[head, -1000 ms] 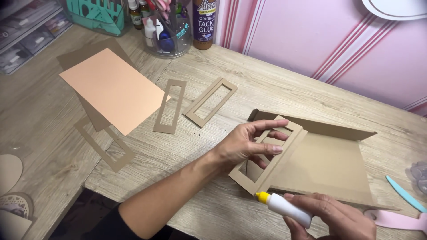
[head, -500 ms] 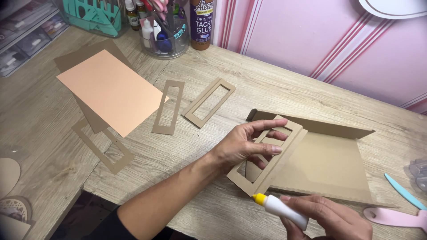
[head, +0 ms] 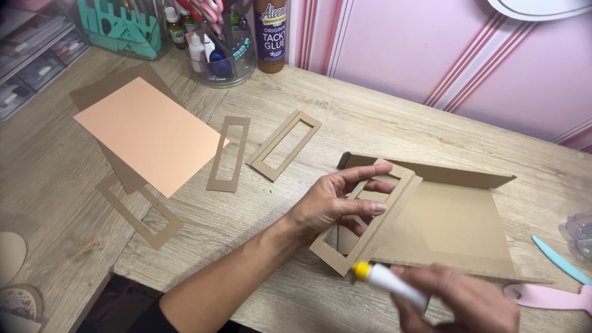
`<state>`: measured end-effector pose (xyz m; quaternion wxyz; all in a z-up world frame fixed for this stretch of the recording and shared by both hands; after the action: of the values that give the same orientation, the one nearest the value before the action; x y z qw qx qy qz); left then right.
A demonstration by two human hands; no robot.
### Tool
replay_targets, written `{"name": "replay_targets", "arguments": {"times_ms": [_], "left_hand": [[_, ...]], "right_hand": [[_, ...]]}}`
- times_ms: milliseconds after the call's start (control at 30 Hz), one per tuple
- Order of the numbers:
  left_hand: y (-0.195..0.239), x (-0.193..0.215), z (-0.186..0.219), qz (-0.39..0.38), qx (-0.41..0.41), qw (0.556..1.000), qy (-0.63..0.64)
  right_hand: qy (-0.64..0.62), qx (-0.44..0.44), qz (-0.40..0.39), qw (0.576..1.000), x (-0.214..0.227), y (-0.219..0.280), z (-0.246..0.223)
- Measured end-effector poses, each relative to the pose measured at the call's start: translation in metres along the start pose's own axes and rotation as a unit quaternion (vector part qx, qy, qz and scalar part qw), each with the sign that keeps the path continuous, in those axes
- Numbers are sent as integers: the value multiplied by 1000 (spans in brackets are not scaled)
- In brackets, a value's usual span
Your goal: Assemble a cardboard organizer by folding pieces and applying glue to the edges.
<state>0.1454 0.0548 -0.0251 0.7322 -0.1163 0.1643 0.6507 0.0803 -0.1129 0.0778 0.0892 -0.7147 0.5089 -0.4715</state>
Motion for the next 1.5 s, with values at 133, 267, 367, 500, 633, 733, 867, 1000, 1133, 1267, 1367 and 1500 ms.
{"name": "replay_targets", "arguments": {"times_ms": [133,267,367,500,633,733,867,1000,1133,1267,1367,1500], "left_hand": [[1,0,1,7,1,1000,-10],[3,-2,2,10,13,1000,-17],[2,-2,3,10,8,1000,-15],[3,-4,1,6,16,1000,-9],[3,-5,-1,2,20,1000,-18],[2,-5,0,4,16,1000,0],[0,-4,-2,4,13,1000,-9],[1,-4,-5,-2,13,1000,-9],[2,-7,-1,1,21,1000,-17],[2,-7,-2,0,19,1000,-9],[2,-8,-1,-2,21,1000,-10],[3,-9,-1,-1,28,1000,-7]], "right_hand": [[-3,22,-52,998,-1,-2,6],[-11,-1,-1,1000,1,-3,2],[1,55,-3,998,1,-6,2],[-5,63,12,998,9,-10,8],[2,59,-18,998,7,-4,10],[-7,64,-19,998,11,-7,23],[-15,58,-39,997,9,3,30],[-13,57,-35,998,13,-5,37],[-19,84,-32,996,13,-8,20],[8,64,-6,998,22,-16,33],[-22,126,-28,991,18,-15,24],[-3,85,-14,996,22,-16,34]]}}
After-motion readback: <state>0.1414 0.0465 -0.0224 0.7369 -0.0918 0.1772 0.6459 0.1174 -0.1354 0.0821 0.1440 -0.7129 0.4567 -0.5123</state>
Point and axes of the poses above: each hand's wrist, its own y-axis away from the middle knuckle, its own x-axis out of the back of the hand, z = x × y, the point moved 9 cm from there along -y, towards the middle knuckle, and after that the axes turned 6 degrees about -y, right-handed, at the moved point
